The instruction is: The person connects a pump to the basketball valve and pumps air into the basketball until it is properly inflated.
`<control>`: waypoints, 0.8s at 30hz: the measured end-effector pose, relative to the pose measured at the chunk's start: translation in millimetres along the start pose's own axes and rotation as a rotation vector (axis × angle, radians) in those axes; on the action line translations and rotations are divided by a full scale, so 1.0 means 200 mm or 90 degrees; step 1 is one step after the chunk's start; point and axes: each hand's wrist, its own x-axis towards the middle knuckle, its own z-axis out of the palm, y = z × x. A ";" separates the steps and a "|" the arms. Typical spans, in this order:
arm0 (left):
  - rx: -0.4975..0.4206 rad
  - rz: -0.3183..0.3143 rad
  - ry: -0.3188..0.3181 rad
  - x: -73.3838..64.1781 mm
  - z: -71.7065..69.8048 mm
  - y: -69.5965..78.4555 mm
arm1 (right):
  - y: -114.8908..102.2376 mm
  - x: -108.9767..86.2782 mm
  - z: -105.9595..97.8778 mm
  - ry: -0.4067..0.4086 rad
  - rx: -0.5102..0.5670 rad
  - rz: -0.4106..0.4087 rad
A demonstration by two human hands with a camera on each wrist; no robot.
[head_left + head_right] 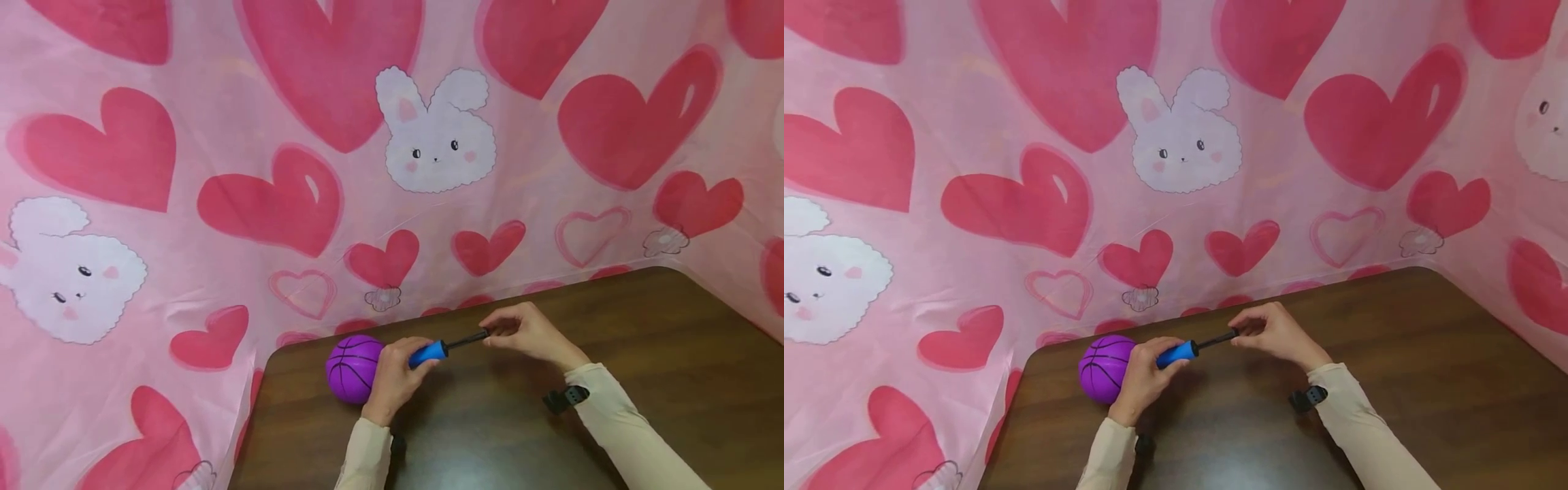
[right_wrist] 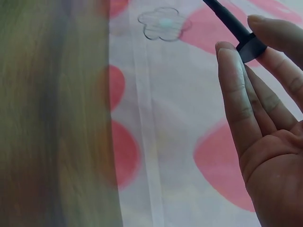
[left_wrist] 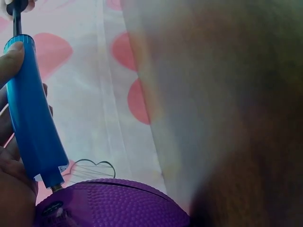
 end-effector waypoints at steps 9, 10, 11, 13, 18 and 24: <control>-0.017 0.007 -0.010 0.02 0.01 0.00 | 0.00 0.08 0.16 -0.012 0.009 -0.002; -0.017 0.008 -0.011 0.02 0.00 0.00 | 0.00 0.09 0.17 -0.016 0.007 -0.005; -0.016 0.010 -0.011 0.03 0.00 0.00 | -0.01 0.09 0.19 -0.020 0.008 -0.007; -0.015 0.010 -0.012 0.03 -0.01 0.01 | -0.01 0.10 0.20 -0.025 0.005 -0.012; -0.013 0.008 -0.015 0.02 -0.02 0.01 | -0.03 0.10 0.23 -0.027 0.010 -0.011; -0.010 0.006 -0.030 0.01 -0.03 0.01 | -0.01 0.08 0.23 -0.036 0.022 -0.002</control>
